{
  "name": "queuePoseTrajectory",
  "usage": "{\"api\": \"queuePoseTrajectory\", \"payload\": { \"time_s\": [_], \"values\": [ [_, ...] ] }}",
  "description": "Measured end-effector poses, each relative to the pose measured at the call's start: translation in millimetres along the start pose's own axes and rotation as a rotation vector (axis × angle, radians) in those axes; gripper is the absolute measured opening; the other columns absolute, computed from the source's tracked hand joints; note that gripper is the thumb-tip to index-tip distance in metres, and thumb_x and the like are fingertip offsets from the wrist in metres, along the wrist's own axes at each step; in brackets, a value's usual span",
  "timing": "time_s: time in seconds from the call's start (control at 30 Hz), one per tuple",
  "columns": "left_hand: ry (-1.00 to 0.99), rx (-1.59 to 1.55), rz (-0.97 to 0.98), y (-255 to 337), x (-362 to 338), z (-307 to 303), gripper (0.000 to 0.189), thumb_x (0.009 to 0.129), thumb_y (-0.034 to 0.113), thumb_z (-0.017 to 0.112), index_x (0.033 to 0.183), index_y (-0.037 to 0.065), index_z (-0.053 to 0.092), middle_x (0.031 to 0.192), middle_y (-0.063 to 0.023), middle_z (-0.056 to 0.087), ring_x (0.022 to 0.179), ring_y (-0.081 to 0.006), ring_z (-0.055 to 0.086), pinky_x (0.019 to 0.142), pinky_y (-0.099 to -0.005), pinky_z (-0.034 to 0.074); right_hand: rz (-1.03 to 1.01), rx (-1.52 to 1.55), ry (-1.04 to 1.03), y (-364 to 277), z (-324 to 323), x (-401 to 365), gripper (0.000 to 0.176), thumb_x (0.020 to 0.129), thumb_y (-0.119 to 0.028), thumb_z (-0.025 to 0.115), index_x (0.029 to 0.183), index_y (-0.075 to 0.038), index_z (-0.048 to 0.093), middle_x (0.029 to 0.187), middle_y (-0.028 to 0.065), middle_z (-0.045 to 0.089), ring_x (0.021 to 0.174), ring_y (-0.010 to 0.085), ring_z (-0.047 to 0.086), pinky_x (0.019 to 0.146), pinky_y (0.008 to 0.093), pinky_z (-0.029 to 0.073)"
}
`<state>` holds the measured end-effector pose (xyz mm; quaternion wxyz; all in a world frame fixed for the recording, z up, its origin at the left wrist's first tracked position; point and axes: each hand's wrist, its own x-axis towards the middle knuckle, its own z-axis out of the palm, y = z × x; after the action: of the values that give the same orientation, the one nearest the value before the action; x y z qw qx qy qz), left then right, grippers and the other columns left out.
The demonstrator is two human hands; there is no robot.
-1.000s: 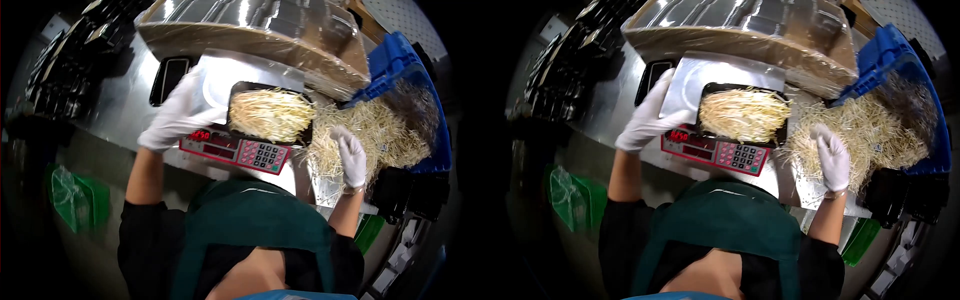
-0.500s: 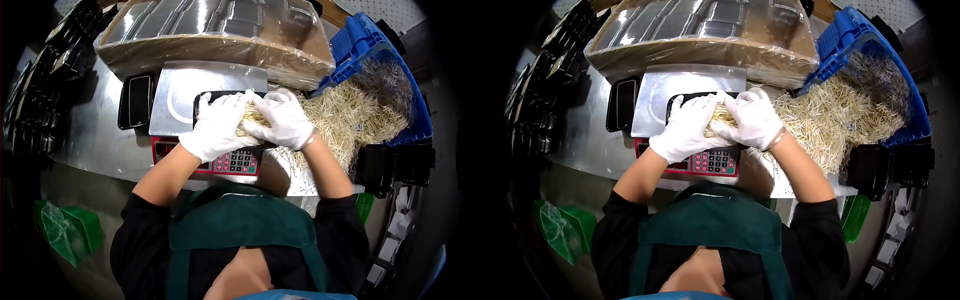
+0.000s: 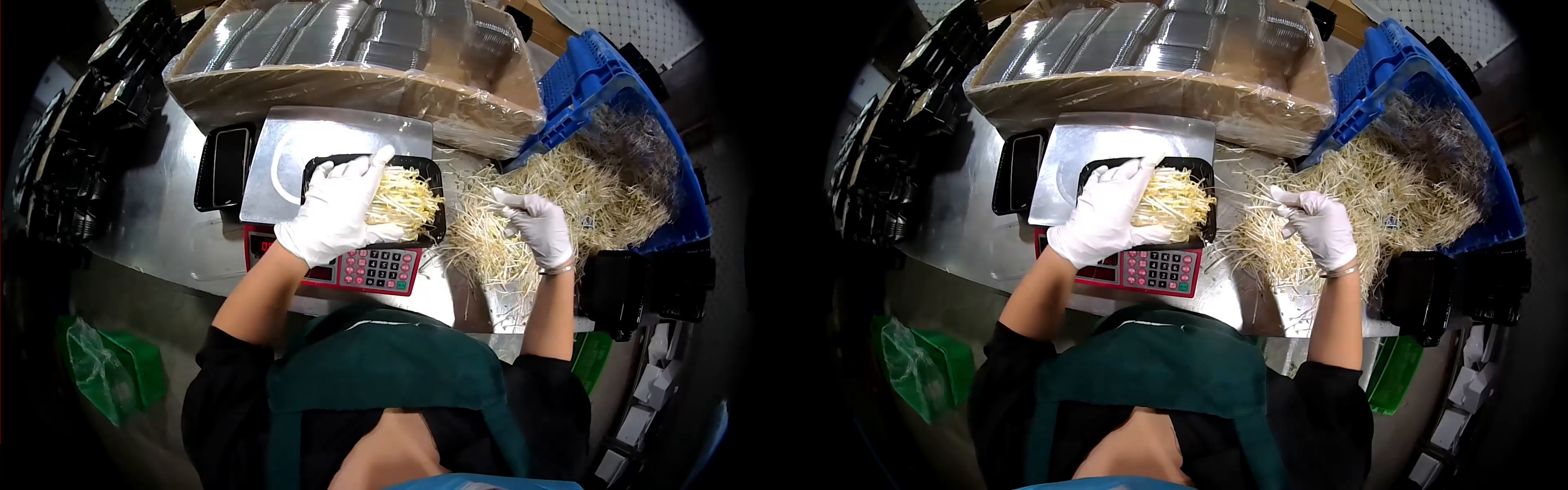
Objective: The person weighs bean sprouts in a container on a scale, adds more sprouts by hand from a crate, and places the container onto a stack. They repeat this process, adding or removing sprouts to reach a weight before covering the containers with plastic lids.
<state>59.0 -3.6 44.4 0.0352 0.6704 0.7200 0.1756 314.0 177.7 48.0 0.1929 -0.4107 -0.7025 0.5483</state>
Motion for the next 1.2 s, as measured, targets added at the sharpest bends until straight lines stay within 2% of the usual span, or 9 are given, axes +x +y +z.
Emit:
{"api": "queuePoseTrajectory", "payload": {
  "time_s": [0.13, 0.2, 0.27, 0.33, 0.5, 0.63, 0.8, 1.07, 1.2],
  "values": [
    [0.041, 0.105, 0.072, 2, 0, -12, 0.102, 0.069, 0.058, 0.069, 0.142, 0.003, 0.026, 0.131, -0.0216, 0.046, 0.120, -0.0355, 0.045, 0.103, -0.0513, 0.027, 0.226, -1.301, -0.230, 31, -3, 4, 0.063, 0.074, -0.038, 0.077, 0.125, -0.007, 0.056, 0.103, 0.0129, 0.068, 0.085, 0.0207, 0.066, 0.081, 0.0314, 0.051],
    [0.039, 0.090, 0.047, 3, -9, -26, 0.102, 0.069, 0.057, 0.069, 0.143, 0.003, 0.024, 0.132, -0.0216, 0.045, 0.120, -0.0353, 0.045, 0.104, -0.0500, 0.025, 0.328, -1.121, -0.195, 9, -8, -9, 0.076, 0.069, -0.050, 0.076, 0.130, -0.010, 0.052, 0.111, 0.0146, 0.065, 0.104, 0.0276, 0.062, 0.090, 0.0375, 0.048],
    [0.043, 0.082, 0.031, -1, -13, -26, 0.102, 0.070, 0.056, 0.069, 0.144, 0.004, 0.023, 0.132, -0.0217, 0.045, 0.121, -0.0352, 0.045, 0.105, -0.0487, 0.023, -0.121, -0.560, -0.133, -10, -1, -28, 0.090, 0.067, -0.059, 0.073, 0.134, -0.006, 0.046, 0.125, 0.0187, 0.056, 0.116, 0.0327, 0.054, 0.098, 0.0405, 0.043],
    [0.161, 0.053, 0.073, -6, -17, -10, 0.101, 0.070, 0.052, 0.070, 0.144, 0.004, 0.021, 0.133, -0.0215, 0.045, 0.121, -0.0348, 0.044, 0.107, -0.0467, 0.022, -0.721, -0.591, -0.164, -17, 24, -8, 0.102, 0.066, -0.059, 0.072, 0.139, 0.001, 0.034, 0.137, 0.0229, 0.043, 0.126, 0.0360, 0.043, 0.105, 0.0406, 0.035],
    [0.226, 0.023, 0.154, -12, 3, 2, 0.089, 0.069, 0.048, 0.070, 0.137, 0.003, 0.036, 0.120, -0.0164, 0.054, 0.112, -0.0307, 0.052, 0.100, -0.0468, 0.030, -0.822, -0.825, -0.225, -19, 79, 40, 0.121, 0.058, -0.067, 0.072, 0.141, 0.006, 0.023, 0.143, 0.0291, 0.029, 0.133, 0.0413, 0.030, 0.110, 0.0402, 0.027],
    [0.070, -0.031, 0.080, -12, 0, -15, 0.083, 0.073, 0.048, 0.068, 0.138, 0.007, 0.037, 0.123, -0.0158, 0.053, 0.114, -0.0321, 0.051, 0.101, -0.0482, 0.031, -0.746, -0.647, -0.440, -71, 53, 57, 0.105, 0.064, -0.053, 0.077, 0.137, 0.008, 0.033, 0.140, 0.0308, 0.034, 0.131, 0.0407, 0.035, 0.109, 0.0404, 0.029],
    [0.101, -0.110, 0.113, -14, 5, -9, 0.085, 0.073, 0.047, 0.068, 0.142, 0.010, 0.034, 0.121, -0.0206, 0.052, 0.111, -0.0379, 0.052, 0.099, -0.0468, 0.034, -0.054, -0.480, -0.048, -144, 86, 167, 0.046, 0.086, -0.039, 0.063, 0.120, -0.007, 0.060, 0.110, 0.0169, 0.065, 0.104, 0.0238, 0.062, 0.093, 0.0368, 0.046],
    [0.189, -0.300, 0.010, -35, -16, -47, 0.097, 0.073, 0.056, 0.066, 0.142, -0.001, 0.028, 0.138, -0.0240, 0.037, 0.129, -0.0386, 0.035, 0.109, -0.0453, 0.021, -0.398, -0.772, 0.039, -86, 117, 272, 0.052, 0.084, -0.054, 0.057, 0.108, -0.009, 0.066, 0.107, 0.0138, 0.066, 0.103, 0.0302, 0.060, 0.091, 0.0357, 0.045],
    [0.464, -0.586, -0.172, -47, -63, -32, 0.083, 0.074, 0.018, 0.075, 0.141, 0.001, 0.030, 0.146, -0.0227, 0.029, 0.132, -0.0333, 0.036, 0.108, -0.0405, 0.030, -0.257, -0.707, -0.143, -93, 99, 269, 0.048, 0.083, -0.051, 0.061, 0.094, -0.004, 0.068, 0.093, 0.0149, 0.068, 0.089, 0.0291, 0.063, 0.080, 0.0369, 0.047]
  ]
}}
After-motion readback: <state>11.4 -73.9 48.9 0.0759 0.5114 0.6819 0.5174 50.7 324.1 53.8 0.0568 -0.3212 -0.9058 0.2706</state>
